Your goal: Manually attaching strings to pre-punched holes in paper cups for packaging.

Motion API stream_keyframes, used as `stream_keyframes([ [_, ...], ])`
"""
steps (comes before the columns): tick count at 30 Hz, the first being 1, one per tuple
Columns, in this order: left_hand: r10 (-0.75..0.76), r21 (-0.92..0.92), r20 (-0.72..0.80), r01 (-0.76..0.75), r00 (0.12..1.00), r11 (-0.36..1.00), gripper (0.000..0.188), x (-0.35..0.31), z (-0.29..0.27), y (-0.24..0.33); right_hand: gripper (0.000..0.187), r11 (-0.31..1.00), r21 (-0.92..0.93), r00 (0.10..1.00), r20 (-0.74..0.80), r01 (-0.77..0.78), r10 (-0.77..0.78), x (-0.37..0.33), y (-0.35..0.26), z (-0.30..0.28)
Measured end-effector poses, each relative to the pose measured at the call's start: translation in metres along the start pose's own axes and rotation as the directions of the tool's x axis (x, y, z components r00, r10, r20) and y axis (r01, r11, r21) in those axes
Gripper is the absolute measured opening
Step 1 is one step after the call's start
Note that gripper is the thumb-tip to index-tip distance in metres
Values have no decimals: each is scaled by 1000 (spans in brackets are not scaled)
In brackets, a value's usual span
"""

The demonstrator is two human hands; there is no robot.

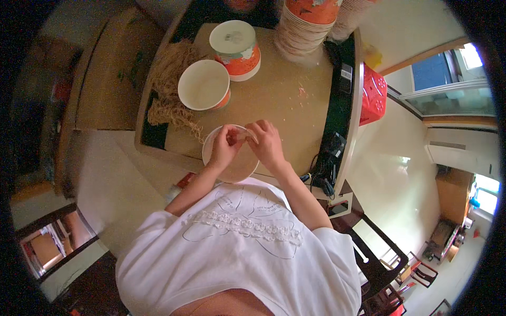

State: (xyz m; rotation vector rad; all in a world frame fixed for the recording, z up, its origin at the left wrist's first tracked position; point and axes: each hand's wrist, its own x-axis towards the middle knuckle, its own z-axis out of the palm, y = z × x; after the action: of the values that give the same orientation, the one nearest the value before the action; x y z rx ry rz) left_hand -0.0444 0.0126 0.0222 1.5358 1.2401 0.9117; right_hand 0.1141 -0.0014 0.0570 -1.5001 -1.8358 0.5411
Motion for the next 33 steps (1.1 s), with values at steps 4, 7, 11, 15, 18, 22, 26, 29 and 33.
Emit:
stream_keyframes([
  [4,-416,-420,166,446,894,790,27,-2,-9,16,12,1000,14,1000,-13,-12,12,1,8,15],
  [7,-317,-178,44,319,947,931,21,-7,-15,-5,7,994,60,995,-25,-96,97,1,2,14],
  [11,-297,-72,273,327,915,942,9,-7,-22,25,6,988,101,991,-58,-115,121,-4,1,17],
  [15,-90,-131,264,128,960,983,11,-5,-23,54,6,990,124,995,-65,-63,71,-5,2,20],
  [18,-36,-142,270,77,962,987,11,-5,-25,51,5,994,99,998,-48,-36,41,-3,1,17],
  [22,-287,-351,305,388,908,853,9,-4,-29,56,13,994,79,997,17,-73,71,-5,2,17],
  [26,-426,-489,389,574,817,657,9,3,-37,43,32,926,272,965,46,-262,259,-14,-1,14],
  [29,-453,-480,315,552,834,682,9,2,-37,41,46,910,272,950,83,-314,302,-21,5,15],
  [33,-434,-451,331,544,838,707,12,1,-38,38,41,910,273,950,59,-311,307,-19,2,12],
])
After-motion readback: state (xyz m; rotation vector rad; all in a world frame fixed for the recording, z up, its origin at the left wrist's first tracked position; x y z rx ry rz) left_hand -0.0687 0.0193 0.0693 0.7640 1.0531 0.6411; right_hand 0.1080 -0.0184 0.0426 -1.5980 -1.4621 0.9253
